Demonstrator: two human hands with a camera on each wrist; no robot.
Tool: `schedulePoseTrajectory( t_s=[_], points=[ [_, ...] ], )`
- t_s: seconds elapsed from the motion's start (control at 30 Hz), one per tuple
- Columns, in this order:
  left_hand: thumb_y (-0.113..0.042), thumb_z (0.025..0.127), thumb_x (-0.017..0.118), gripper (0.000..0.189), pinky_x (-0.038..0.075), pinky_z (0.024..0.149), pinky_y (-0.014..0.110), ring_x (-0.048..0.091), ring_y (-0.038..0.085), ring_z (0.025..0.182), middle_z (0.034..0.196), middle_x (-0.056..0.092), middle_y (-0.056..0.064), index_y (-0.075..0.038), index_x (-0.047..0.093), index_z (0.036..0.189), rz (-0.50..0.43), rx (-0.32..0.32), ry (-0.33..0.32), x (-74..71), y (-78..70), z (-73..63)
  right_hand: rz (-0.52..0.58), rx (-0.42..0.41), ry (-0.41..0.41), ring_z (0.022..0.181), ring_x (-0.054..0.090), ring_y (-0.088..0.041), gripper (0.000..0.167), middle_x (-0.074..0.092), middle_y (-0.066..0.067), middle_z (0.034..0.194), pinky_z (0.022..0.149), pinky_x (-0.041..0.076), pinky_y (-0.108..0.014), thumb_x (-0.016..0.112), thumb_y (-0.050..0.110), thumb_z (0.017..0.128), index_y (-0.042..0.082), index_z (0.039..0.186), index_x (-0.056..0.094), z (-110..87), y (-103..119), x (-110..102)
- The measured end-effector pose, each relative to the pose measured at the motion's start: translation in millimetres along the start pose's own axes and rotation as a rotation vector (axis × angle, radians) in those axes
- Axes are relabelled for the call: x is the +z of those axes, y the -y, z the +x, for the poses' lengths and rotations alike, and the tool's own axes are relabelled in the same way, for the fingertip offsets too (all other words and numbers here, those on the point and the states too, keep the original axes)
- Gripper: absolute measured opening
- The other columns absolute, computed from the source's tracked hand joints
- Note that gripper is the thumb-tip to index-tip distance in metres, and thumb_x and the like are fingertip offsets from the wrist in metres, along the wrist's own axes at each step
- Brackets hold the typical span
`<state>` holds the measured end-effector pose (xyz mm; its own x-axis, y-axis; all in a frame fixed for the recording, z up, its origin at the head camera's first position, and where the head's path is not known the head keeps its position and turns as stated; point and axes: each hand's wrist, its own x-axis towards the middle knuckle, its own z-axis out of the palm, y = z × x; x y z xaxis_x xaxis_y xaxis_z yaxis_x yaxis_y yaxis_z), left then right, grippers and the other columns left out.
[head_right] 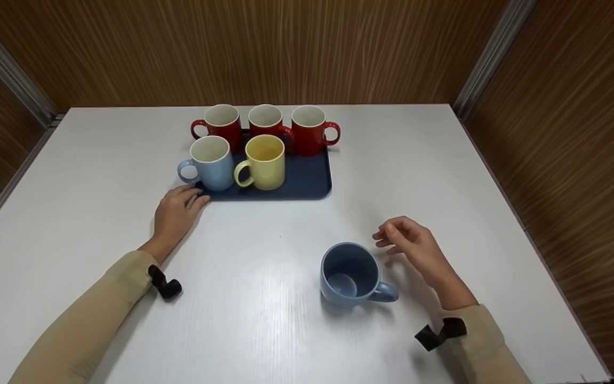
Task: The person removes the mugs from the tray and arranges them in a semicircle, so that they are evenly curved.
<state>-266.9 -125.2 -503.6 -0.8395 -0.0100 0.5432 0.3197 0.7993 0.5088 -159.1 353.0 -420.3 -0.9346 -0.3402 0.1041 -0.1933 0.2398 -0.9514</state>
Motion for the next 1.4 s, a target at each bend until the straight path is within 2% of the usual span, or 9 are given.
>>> schedulePoseTrajectory(
  t_s=[0.17,0.4,0.53,0.67,0.87,1.1,1.4],
  points=[
    [-0.031,0.085,0.068,0.031,0.047,0.085,0.038,0.058,0.027,0.100,0.108,0.065,0.011,-0.004,0.071,0.099,-0.001,-0.001,-0.002,0.6,-1.2,0.0,-0.056,0.007,0.026,0.095,0.062,-0.031,0.026,0.061,-0.026,0.107,0.075,0.052,-0.034,0.039,0.009,0.100,-0.011,0.112,0.050,9.8,2,-7],
    [-0.033,0.085,0.068,0.032,0.047,0.085,0.038,0.058,0.027,0.101,0.110,0.065,0.011,-0.004,0.072,0.099,0.009,-0.017,0.005,-0.5,-0.7,0.2,-0.086,0.012,0.056,0.095,0.062,-0.033,0.028,0.060,-0.026,0.108,0.075,0.053,-0.033,0.041,0.013,0.101,-0.011,0.112,0.049,30.7,4,-14],
    [-0.032,0.085,0.068,0.032,0.047,0.084,0.038,0.057,0.026,0.101,0.110,0.065,0.010,-0.004,0.071,0.099,0.010,-0.020,0.012,-0.8,-2.0,0.4,-0.135,0.044,0.079,0.097,0.062,-0.033,0.028,0.061,-0.024,0.109,0.077,0.052,-0.034,0.042,0.016,0.100,-0.007,0.113,0.051,41.6,5,-17],
    [-0.032,0.085,0.068,0.032,0.048,0.083,0.038,0.058,0.027,0.100,0.109,0.065,0.011,-0.004,0.071,0.099,0.013,-0.009,0.013,-0.1,-1.1,0.5,-0.166,0.034,0.111,0.098,0.062,-0.032,0.025,0.061,-0.024,0.110,0.077,0.052,-0.033,0.042,0.016,0.100,-0.003,0.113,0.053,51.7,5,-23],
    [-0.030,0.085,0.068,0.030,0.048,0.084,0.038,0.057,0.027,0.100,0.109,0.065,0.011,-0.003,0.072,0.098,0.015,-0.009,0.005,0.3,-0.9,0.9,-0.147,0.031,0.102,0.097,0.062,-0.031,0.025,0.061,-0.024,0.109,0.076,0.053,-0.033,0.043,0.018,0.100,-0.002,0.113,0.053,69.0,6,-29],
    [-0.032,0.085,0.068,0.031,0.047,0.086,0.039,0.057,0.027,0.102,0.110,0.065,0.011,-0.004,0.071,0.099,0.012,-0.011,0.013,1.1,-2.8,1.8,-0.122,0.084,0.079,0.095,0.064,-0.028,0.028,0.063,-0.021,0.108,0.077,0.053,-0.033,0.046,0.024,0.099,0.000,0.111,0.054,86.8,6,-29],
    [-0.033,0.086,0.067,0.032,0.047,0.084,0.038,0.057,0.026,0.100,0.110,0.065,0.011,-0.004,0.071,0.099,0.010,-0.021,0.016,1.9,0.6,1.0,-0.117,0.108,0.089,0.095,0.064,-0.028,0.029,0.064,-0.018,0.108,0.077,0.052,-0.032,0.049,0.029,0.097,0.004,0.111,0.055,110.6,7,-26]
  ],
)
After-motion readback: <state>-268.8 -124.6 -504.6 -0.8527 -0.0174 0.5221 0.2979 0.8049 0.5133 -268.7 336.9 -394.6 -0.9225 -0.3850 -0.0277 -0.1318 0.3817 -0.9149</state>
